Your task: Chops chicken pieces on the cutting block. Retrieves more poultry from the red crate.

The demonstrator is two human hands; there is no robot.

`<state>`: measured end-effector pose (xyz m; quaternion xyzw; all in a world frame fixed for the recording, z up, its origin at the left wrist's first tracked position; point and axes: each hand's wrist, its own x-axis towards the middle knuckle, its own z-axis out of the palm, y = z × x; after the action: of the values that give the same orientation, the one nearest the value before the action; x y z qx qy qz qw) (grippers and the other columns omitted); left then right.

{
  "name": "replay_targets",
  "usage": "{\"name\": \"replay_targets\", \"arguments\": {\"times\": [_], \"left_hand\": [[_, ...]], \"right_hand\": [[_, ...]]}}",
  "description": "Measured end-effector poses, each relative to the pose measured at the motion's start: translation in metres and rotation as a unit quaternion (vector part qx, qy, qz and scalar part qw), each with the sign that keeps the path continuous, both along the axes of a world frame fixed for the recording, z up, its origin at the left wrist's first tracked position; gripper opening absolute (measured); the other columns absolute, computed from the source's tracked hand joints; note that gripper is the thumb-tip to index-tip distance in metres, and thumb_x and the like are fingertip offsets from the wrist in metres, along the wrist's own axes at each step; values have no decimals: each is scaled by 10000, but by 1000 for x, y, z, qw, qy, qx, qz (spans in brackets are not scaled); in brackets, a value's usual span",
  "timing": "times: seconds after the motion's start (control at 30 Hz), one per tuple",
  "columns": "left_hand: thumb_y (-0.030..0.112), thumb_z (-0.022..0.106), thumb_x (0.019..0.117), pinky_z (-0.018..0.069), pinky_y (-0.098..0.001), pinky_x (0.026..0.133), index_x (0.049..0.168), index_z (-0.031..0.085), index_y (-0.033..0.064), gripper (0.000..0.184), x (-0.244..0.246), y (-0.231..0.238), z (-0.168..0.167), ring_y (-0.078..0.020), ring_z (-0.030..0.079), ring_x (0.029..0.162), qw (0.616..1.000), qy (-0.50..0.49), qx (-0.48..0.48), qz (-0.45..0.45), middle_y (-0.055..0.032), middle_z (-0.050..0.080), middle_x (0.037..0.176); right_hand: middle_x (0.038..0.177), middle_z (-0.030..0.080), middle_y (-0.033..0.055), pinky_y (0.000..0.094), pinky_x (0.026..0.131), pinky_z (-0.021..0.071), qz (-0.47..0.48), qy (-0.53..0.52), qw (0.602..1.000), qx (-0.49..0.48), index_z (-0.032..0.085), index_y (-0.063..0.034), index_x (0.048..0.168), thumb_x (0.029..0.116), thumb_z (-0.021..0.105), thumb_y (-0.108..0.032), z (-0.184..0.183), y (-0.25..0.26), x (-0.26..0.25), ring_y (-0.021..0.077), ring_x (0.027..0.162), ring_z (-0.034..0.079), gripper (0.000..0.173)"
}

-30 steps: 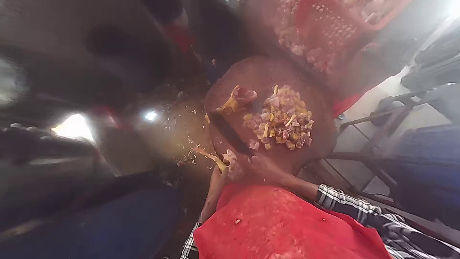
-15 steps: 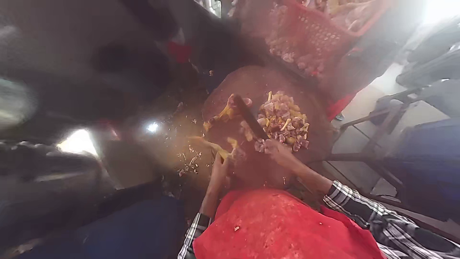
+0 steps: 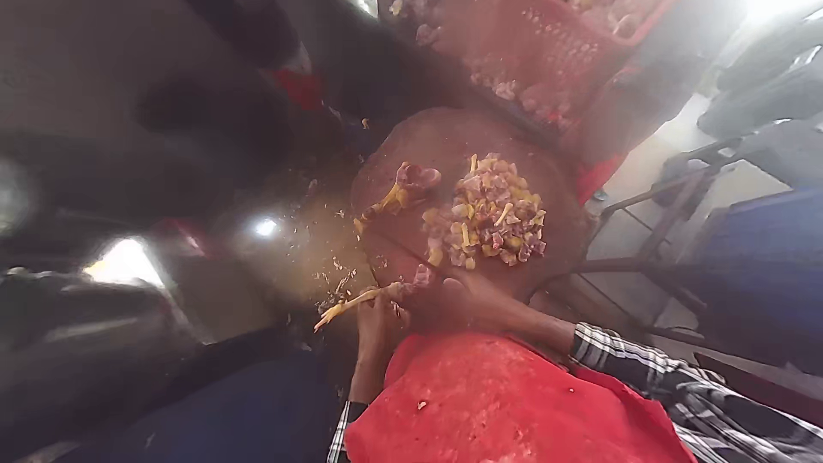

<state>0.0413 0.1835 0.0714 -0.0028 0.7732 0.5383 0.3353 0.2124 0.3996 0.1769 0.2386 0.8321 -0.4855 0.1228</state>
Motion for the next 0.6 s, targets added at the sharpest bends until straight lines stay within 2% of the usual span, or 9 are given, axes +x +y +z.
{"name": "replay_targets", "arguments": {"times": [0.07, 0.13, 0.2, 0.3, 0.37, 0.43, 0.5, 0.53, 0.6], "left_hand": [[216, 593, 1037, 617, -412, 725, 1336, 542, -16, 382, -10, -19, -1, -226, 699, 778, 1000, -1, 3, 18, -159, 702, 975], [208, 589, 1044, 621, -394, 710, 1319, 549, -13, 356, -18, -29, -3, -218, 703, 757, 1000, -11, 14, 19, -147, 710, 947], [208, 581, 1050, 611, -382, 690, 1297, 577, -7, 328, -21, -33, -1, -203, 689, 724, 1000, -16, 15, 1, -127, 705, 900], [184, 546, 1047, 599, -381, 685, 1337, 586, 13, 339, -29, -40, 12, -201, 663, 718, 996, -23, 84, -20, -117, 689, 891], [141, 457, 1052, 598, -385, 710, 1389, 545, 18, 370, -30, -54, 19, -198, 664, 746, 984, -53, 168, 7, -109, 688, 911], [167, 342, 1079, 607, -379, 727, 1373, 531, 54, 367, -33, -63, 21, -189, 685, 775, 959, -94, 262, 62, -89, 703, 945], [289, 216, 1105, 598, -381, 716, 1299, 586, 107, 455, -35, -70, 25, -204, 691, 795, 931, -152, 316, 104, -94, 713, 971], [416, 150, 1110, 591, -373, 700, 1210, 631, 137, 565, -35, -73, 27, -199, 686, 787, 922, -180, 325, 109, -78, 713, 937], [667, 115, 1043, 585, -351, 650, 1042, 692, 174, 759, -34, -82, 24, -180, 680, 738, 908, -231, 339, 82, -48, 712, 851]], "right_hand": [[861, 631, 61, 442, 724, 563, 2, 117, 993, 9, 600, -101, 1172, 1016, 219, -723, 11, 0, -2, 187, 797, 643, 746], [859, 628, 67, 412, 717, 567, -7, 165, 986, 8, 612, -85, 1155, 1016, 241, -725, -16, -1, 6, 167, 786, 635, 752], [979, 679, 99, 487, 832, 569, 1, 27, 1000, 9, 618, -121, 1253, 1045, 274, -655, -50, 3, 23, 217, 906, 674, 669], [922, 652, 142, 580, 788, 541, 12, -115, 993, -1, 622, -99, 1162, 1045, 240, -672, -67, 16, 23, 311, 869, 667, 699], [864, 629, 88, 489, 729, 556, 6, -29, 999, -36, 629, -110, 1158, 1051, 251, -655, -45, 7, 24, 236, 782, 642, 673], [777, 547, 6, 321, 597, 510, -8, 140, 985, -100, 612, -83, 1141, 1033, 273, -692, -26, -5, 19, 105, 648, 544, 706], [744, 525, -8, 263, 565, 480, -10, 247, 962, -113, 605, -63, 1066, 1017, 276, -720, -30, -16, 18, 60, 624, 513, 736], [758, 551, 15, 294, 593, 510, 7, 233, 969, -79, 614, -62, 1070, 1028, 267, -703, -44, -15, 24, 88, 651, 546, 730], [815, 616, 79, 471, 679, 553, 60, 40, 997, -9, 612, -106, 1093, 1049, 251, -661, -73, 1, 38, 219, 747, 638, 664]]}}
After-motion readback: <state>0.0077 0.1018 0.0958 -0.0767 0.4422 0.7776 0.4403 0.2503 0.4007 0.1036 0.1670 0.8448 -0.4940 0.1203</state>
